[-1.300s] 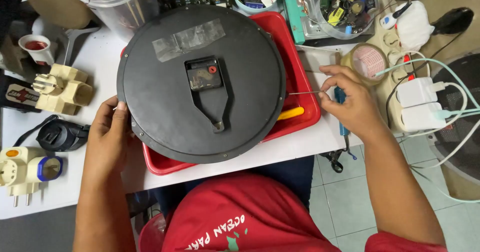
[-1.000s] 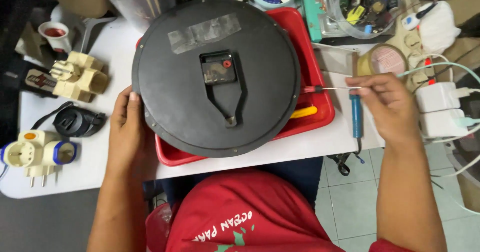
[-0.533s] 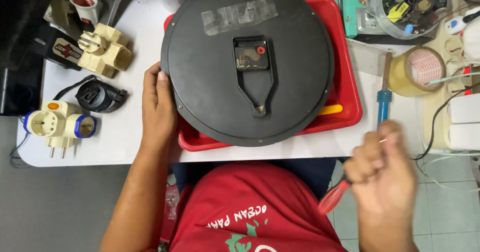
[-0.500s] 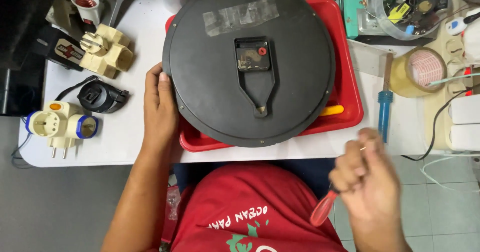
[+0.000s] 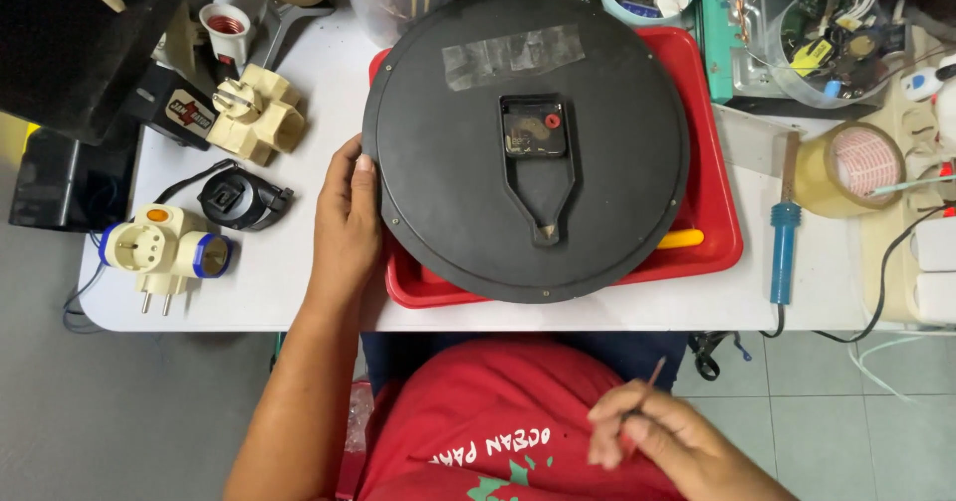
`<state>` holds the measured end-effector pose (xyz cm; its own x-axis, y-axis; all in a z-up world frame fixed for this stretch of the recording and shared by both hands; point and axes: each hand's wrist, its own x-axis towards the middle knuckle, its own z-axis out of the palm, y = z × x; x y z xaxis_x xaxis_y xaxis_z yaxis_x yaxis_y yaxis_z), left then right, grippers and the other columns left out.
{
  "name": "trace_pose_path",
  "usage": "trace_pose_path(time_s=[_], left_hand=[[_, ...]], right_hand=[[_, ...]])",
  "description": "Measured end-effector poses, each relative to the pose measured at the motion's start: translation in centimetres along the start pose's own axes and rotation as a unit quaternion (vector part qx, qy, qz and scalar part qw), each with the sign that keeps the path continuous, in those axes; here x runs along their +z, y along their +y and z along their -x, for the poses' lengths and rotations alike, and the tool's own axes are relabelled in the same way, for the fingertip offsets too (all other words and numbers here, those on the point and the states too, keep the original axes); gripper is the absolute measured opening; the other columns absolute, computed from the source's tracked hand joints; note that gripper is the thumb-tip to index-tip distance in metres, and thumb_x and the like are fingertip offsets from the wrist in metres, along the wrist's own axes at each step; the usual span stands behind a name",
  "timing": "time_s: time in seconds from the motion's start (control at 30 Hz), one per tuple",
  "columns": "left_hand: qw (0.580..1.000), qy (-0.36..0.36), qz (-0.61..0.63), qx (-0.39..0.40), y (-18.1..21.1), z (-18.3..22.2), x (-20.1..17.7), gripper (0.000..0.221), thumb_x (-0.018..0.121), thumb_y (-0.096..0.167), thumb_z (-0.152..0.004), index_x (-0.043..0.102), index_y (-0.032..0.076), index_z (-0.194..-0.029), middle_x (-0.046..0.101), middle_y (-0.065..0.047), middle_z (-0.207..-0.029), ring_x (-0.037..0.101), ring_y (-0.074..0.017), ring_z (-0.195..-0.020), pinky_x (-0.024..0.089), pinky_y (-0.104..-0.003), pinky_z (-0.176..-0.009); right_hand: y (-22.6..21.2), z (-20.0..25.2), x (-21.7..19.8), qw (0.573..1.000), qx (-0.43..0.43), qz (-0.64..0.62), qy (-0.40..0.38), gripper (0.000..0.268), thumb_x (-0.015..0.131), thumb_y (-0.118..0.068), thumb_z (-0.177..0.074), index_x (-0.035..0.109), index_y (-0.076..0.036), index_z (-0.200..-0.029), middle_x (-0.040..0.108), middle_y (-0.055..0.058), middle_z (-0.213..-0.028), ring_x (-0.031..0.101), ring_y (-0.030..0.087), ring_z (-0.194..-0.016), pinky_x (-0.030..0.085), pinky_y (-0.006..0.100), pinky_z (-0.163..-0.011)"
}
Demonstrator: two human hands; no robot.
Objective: Unscrewing the back cover of a wall clock using a screwdriver on a repair bench.
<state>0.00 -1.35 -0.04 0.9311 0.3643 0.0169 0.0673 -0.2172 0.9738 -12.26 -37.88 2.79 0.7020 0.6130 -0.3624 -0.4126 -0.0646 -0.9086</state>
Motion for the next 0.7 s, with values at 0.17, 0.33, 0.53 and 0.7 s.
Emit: trace_pose_path(time_s=[0.17,0.33,0.53,0.7], left_hand=[[1.000,-0.011,0.007,0.020,-0.1,-0.1,-0.1,0.042,0.040,0.030,-0.106,0.056,0.007,-0.137,0.065,-0.006,-0.133,0.057,-0.0150,-0.123,0.043,-0.030,-0.107],[1.000,0.006,0.006,-0.006,0.5,-0.3,-0.4,0.041,0.041,0.028,-0.105,0.058,0.008,-0.136,0.065,-0.004,-0.131,0.057,-0.0134,-0.122,0.042,-0.029,-0.106],[1.000,0.007,0.007,-0.029,0.9,-0.4,-0.7,0.043,0.040,0.028,-0.105,0.057,0.009,-0.138,0.065,-0.004,-0.133,0.057,-0.0128,-0.124,0.043,-0.028,-0.106],[0.998,0.022,0.005,-0.063,1.3,-0.5,-0.4,0.045,0.041,0.031,-0.102,0.057,0.011,-0.139,0.065,-0.004,-0.136,0.056,-0.0131,-0.126,0.042,-0.028,-0.107]], right_hand=[[-1.3,-4.2,-5.5,0.941,-0.204,0.041,0.266,0.018,0.046,-0.007,-0.109,0.058,0.003,-0.118,0.052,0.010,-0.075,0.048,0.017,-0.054,0.047,0.031,-0.054],[-3.6,-7.9,-5.4,0.876,-0.112,0.118,0.453,0.014,0.054,-0.003,-0.107,0.061,-0.002,-0.119,0.061,0.011,-0.095,0.044,0.013,-0.049,0.044,0.028,-0.051],[-3.1,-8.2,-5.7,0.881,-0.121,0.174,0.422,0.015,0.057,-0.004,-0.106,0.068,0.000,-0.115,0.060,0.007,-0.079,0.048,0.013,-0.055,0.043,0.027,-0.055],[-3.8,-8.4,-5.6,0.884,-0.111,0.159,0.425,0.017,0.054,-0.003,-0.107,0.069,0.002,-0.113,0.065,0.013,-0.089,0.047,0.014,-0.051,0.041,0.026,-0.052]])
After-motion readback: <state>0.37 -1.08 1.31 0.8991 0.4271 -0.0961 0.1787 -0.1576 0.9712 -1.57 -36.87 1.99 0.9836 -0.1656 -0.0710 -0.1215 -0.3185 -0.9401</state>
